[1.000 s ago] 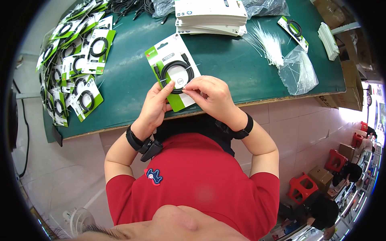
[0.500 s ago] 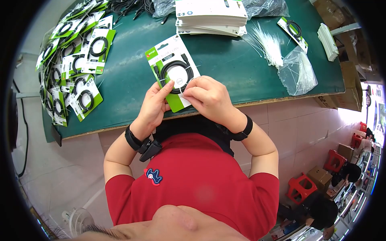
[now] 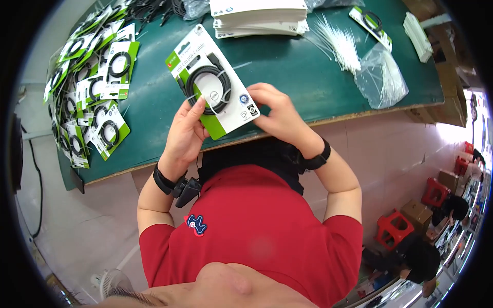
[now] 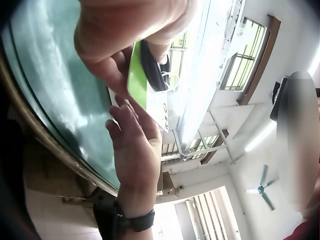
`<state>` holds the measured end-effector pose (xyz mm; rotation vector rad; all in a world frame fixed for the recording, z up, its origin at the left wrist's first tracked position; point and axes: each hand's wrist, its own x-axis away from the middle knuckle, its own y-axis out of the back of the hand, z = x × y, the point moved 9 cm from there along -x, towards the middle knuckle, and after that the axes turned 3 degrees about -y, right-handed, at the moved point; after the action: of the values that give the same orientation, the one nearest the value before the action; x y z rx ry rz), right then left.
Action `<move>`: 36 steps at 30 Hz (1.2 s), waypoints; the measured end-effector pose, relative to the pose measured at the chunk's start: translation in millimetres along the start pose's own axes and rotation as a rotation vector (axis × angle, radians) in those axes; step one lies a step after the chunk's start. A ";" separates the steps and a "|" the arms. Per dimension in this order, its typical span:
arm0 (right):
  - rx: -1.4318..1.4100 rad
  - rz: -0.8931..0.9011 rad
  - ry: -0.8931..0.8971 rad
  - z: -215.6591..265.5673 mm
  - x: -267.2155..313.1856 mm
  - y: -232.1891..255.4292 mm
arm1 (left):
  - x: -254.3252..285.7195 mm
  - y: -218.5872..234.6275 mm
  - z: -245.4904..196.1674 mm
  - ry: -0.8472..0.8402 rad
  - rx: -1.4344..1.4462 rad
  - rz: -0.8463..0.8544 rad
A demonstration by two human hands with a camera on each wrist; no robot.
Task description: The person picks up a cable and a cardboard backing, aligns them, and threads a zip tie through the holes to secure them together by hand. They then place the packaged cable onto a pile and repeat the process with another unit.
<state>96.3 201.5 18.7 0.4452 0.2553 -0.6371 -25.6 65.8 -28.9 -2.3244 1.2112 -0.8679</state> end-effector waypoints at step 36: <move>0.308 0.170 0.362 11.6 6.6 -22.6 | 2.7 -5.0 23.2 0.207 0.141 0.154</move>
<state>88.5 176.4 19.2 0.8714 0.4596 -0.4257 -5.9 67.4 -42.1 -2.0407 1.3440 -1.1212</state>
